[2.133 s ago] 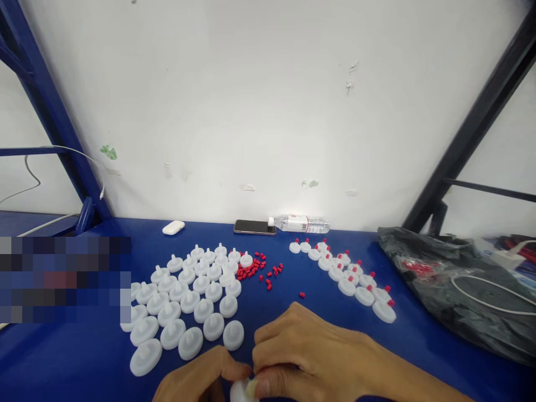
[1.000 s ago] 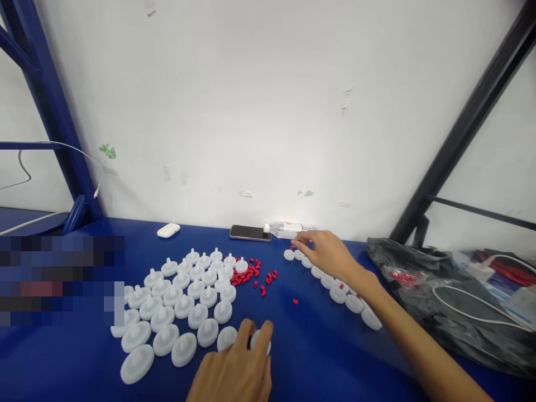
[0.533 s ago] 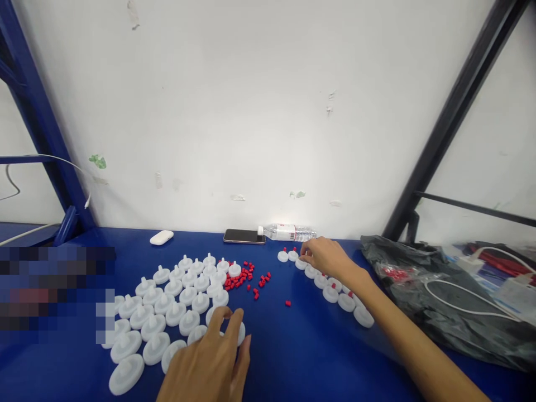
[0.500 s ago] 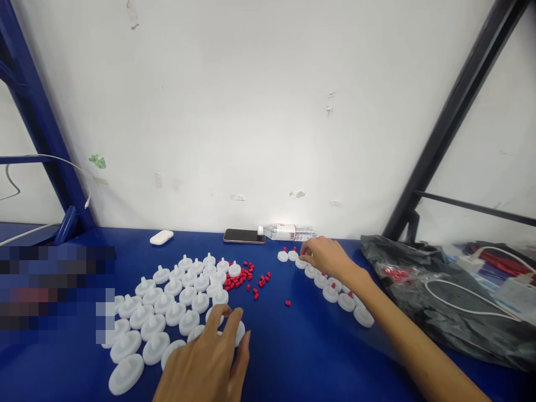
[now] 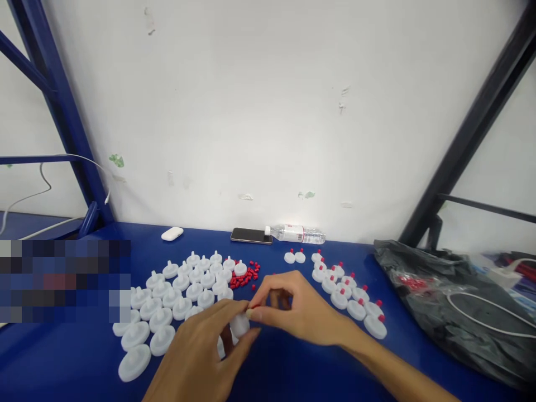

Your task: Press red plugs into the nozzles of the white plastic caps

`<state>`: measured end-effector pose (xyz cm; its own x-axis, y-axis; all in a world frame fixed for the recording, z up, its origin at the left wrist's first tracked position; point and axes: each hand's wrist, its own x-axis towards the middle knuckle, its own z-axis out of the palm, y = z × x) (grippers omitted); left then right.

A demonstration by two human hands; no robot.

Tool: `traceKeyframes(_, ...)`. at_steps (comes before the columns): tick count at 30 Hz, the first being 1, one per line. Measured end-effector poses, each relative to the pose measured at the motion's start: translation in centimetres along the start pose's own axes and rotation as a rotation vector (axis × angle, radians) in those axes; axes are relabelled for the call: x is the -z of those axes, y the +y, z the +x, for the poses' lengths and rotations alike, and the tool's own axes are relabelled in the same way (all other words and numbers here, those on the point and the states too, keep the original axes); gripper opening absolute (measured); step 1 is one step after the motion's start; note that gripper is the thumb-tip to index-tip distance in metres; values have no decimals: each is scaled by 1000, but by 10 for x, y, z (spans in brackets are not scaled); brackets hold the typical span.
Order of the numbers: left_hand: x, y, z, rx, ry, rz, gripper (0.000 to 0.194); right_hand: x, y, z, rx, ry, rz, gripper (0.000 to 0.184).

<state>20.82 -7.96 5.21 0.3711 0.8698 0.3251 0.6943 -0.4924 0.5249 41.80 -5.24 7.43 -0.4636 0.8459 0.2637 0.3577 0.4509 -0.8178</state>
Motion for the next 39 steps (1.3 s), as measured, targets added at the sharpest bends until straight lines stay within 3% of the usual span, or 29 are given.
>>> traceKeyframes(4, -13, -14, -3, -13, 60, 102, 30, -12, 5, -3, 125, -45, -291, 22)
traceKeyframes(7, -17, -10, -5, 16, 42, 148, 33, -9, 7, -4, 183, -136, -327, 33)
traceKeyframes(11, 3, 11, 0, 178, -209, -55, 26, -2, 2, -4, 238, -244, -160, 42)
traceKeyframes(16, 32, 10, 12, 392, -620, -722, 36, -7, -10, -5, 272, -282, 20, 40)
traceKeyframes(18, 38, 3, 13, 435, -758, -898, 39, -4, -10, -4, 270, -238, 22, 42)
traceKeyframes(20, 40, -1, 12, 457, -805, -954, 40, 9, -5, -2, 228, -101, 2, 47)
traceKeyframes(22, 38, 1, 9, 444, -718, -881, 40, 26, 3, 2, 147, 103, -48, 49)
traceKeyframes(24, 32, 7, 5, 389, -520, -704, 35, 39, 13, 7, 82, 234, -171, 44)
traceKeyframes(27, 15, 16, 0, 216, -323, -426, 23, 39, 27, 13, 34, 219, -385, 24)
traceKeyframes(30, -5, 19, -4, 73, -312, -279, 19, 23, 41, 17, 9, 157, -507, 13)
traceKeyframes(34, -28, 15, -10, 32, -343, -140, 22, 12, 54, 20, 17, 167, -502, 23)
traceKeyframes(39, -42, 8, -11, -11, -280, -28, 27, 36, 50, 21, -8, 294, -587, 22)
